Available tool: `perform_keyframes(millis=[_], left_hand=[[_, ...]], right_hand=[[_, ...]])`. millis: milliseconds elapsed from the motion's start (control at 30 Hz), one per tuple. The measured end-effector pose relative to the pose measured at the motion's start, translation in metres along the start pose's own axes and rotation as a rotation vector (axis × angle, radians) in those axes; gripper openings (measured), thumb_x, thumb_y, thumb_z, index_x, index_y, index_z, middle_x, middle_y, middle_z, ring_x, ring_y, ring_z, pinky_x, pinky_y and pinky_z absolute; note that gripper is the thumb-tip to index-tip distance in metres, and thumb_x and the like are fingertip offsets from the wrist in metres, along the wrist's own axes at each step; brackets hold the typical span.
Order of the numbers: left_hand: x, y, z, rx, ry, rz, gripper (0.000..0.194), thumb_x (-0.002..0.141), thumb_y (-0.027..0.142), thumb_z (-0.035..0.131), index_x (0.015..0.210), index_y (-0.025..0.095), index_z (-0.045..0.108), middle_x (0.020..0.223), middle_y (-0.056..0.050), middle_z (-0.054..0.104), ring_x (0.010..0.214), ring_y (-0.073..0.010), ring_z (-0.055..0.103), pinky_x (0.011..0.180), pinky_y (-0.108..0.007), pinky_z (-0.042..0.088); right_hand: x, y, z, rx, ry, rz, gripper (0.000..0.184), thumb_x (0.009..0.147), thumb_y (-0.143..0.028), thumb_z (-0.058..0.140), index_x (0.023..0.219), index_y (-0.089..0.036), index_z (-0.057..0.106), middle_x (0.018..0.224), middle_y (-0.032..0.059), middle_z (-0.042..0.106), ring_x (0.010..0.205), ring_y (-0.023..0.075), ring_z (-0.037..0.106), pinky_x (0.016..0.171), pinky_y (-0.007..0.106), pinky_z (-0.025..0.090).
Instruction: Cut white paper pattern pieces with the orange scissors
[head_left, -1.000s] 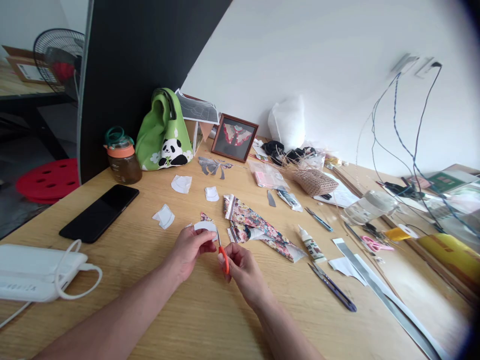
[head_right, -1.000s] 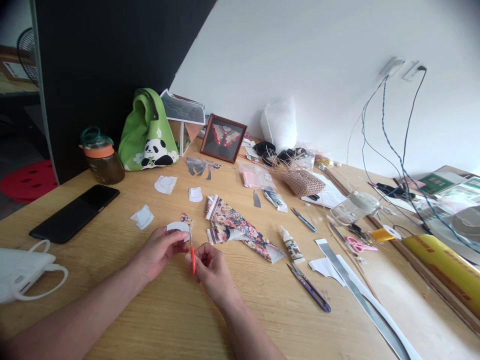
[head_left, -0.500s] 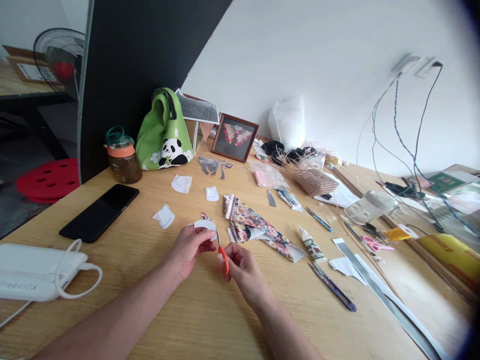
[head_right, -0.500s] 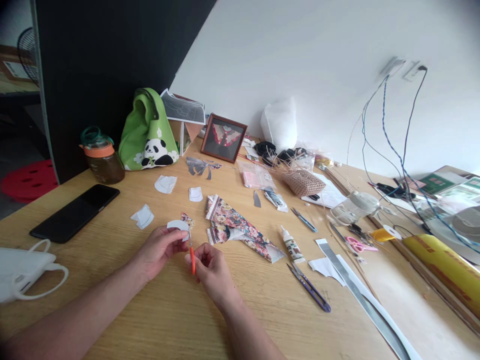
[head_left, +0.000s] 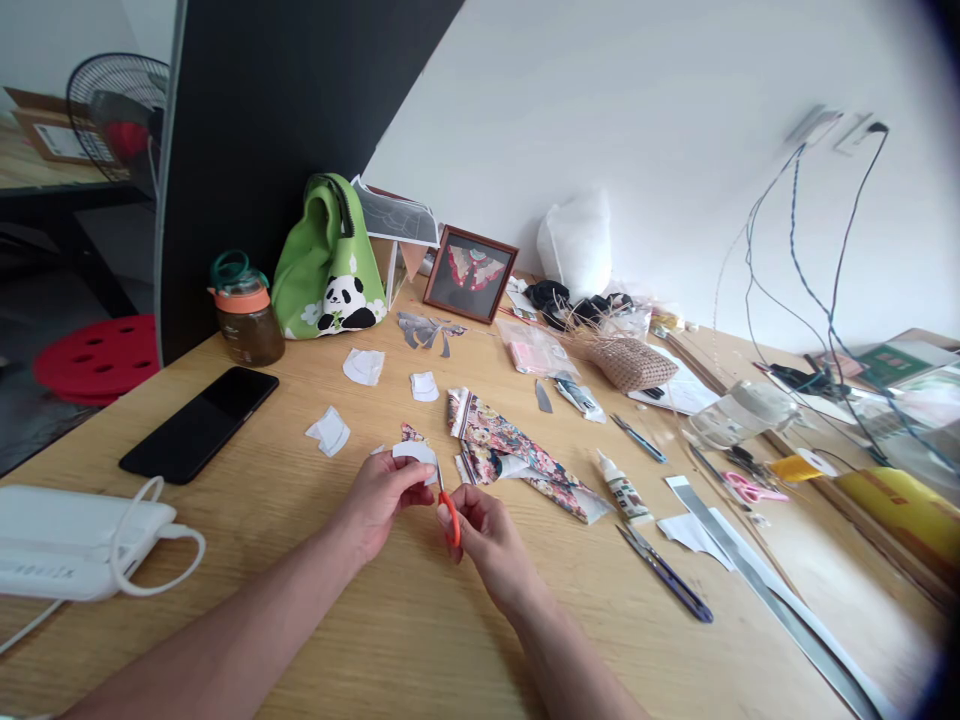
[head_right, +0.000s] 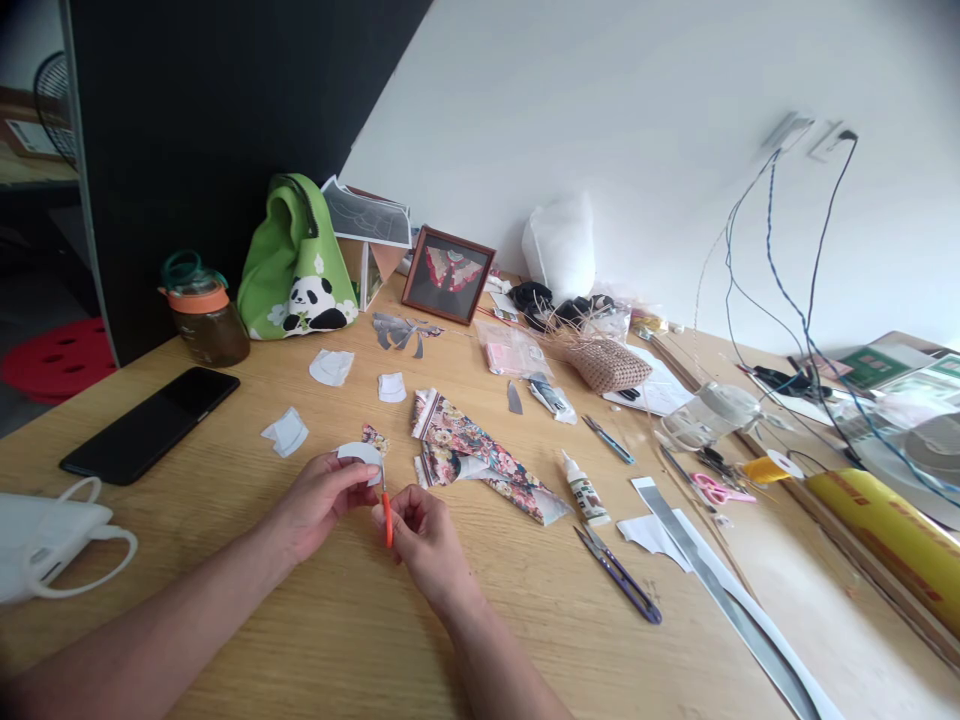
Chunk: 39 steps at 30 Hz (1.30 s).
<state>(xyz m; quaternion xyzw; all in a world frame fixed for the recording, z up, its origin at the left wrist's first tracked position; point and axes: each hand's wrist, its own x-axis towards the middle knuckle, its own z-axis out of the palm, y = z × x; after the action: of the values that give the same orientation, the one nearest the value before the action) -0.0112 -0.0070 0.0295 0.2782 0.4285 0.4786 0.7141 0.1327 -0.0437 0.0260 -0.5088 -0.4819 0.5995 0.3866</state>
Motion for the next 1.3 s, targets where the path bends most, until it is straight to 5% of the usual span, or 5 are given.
perform_keyframes(millis=[1300], left_hand=[[0.0017,-0.0006,-0.0013,0.013,0.005,0.010,0.017,0.056,0.023,0.075,0.060,0.013,0.062,0.057,0.002,0.059,0.052,-0.0094,0.053,0.056,-0.024,0.045]], right_hand=[[0.0013,0.0019,-0.0011,-0.021,-0.021,-0.009,0.046,0.069,-0.058,0.069,0.068,-0.016,0.048,0.054,-0.0059,0.045,0.046,0.0064,0.037,0.043,0.020,0.032]])
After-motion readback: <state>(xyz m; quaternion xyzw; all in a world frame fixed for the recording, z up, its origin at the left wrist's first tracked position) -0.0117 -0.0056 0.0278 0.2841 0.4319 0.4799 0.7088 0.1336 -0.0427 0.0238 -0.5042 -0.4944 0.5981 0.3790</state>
